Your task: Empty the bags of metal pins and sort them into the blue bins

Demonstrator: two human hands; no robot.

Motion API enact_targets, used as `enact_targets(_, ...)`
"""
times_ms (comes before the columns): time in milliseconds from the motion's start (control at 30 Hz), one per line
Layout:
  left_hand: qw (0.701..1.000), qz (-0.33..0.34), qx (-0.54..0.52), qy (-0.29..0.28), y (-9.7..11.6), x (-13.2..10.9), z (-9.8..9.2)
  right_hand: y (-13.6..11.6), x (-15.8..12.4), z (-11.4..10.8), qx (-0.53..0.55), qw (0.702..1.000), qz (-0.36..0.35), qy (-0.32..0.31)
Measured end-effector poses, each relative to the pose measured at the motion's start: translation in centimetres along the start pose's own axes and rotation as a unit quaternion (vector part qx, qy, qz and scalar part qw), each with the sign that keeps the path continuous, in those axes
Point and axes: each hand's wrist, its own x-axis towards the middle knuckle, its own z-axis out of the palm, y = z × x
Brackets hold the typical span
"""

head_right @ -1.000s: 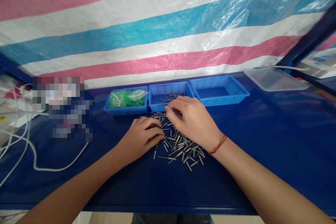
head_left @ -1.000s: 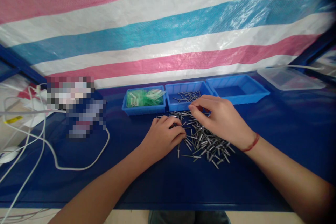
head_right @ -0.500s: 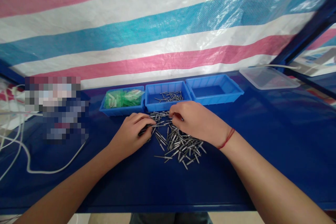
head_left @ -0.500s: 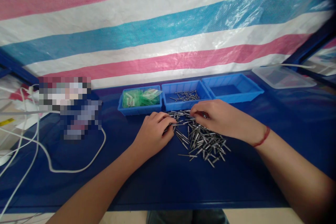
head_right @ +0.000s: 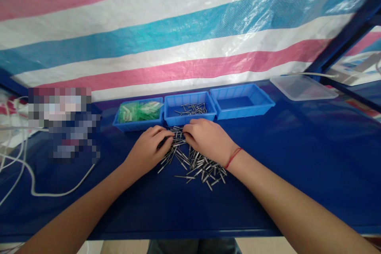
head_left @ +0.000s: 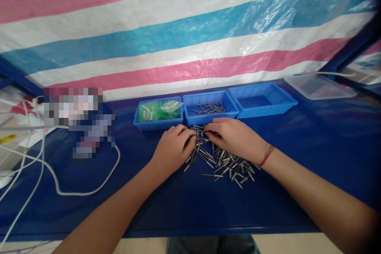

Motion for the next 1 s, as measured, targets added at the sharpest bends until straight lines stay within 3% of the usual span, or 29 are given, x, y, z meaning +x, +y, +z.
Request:
enact_targets(267, 1.000, 0.002, 0.008, -0.003, -0.3, 0.3, 0.4, -0.5, 0.3, 0.4, 0.003, 1.000, 0.005, 0.017)
enact_targets(567, 1.000, -0.002, 0.007, 0.006, -0.3, 0.4, 0.5, -0.9, 0.2, 0.8, -0.076, 0.995, -0.062, 0.022)
enact_targets(733, 1.000, 0.004, -0.010, 0.008, -0.2, 0.4, 0.2, -1.1, -0.1, 0.5, -0.067, 0.994, -0.076, 0.037)
enact_targets(900, 0.998, -0.008, -0.067, 0.020, 0.1, 0.4, 0.0, -1.3, -0.2, -0.1, 0.065, 0.992, -0.072, 0.085)
enact_targets(1000, 0.989, -0.034, -0.135, 0.042, 0.2, 0.4, 0.0, -1.6, -0.1, -0.1, 0.226, 0.962, -0.033, 0.147)
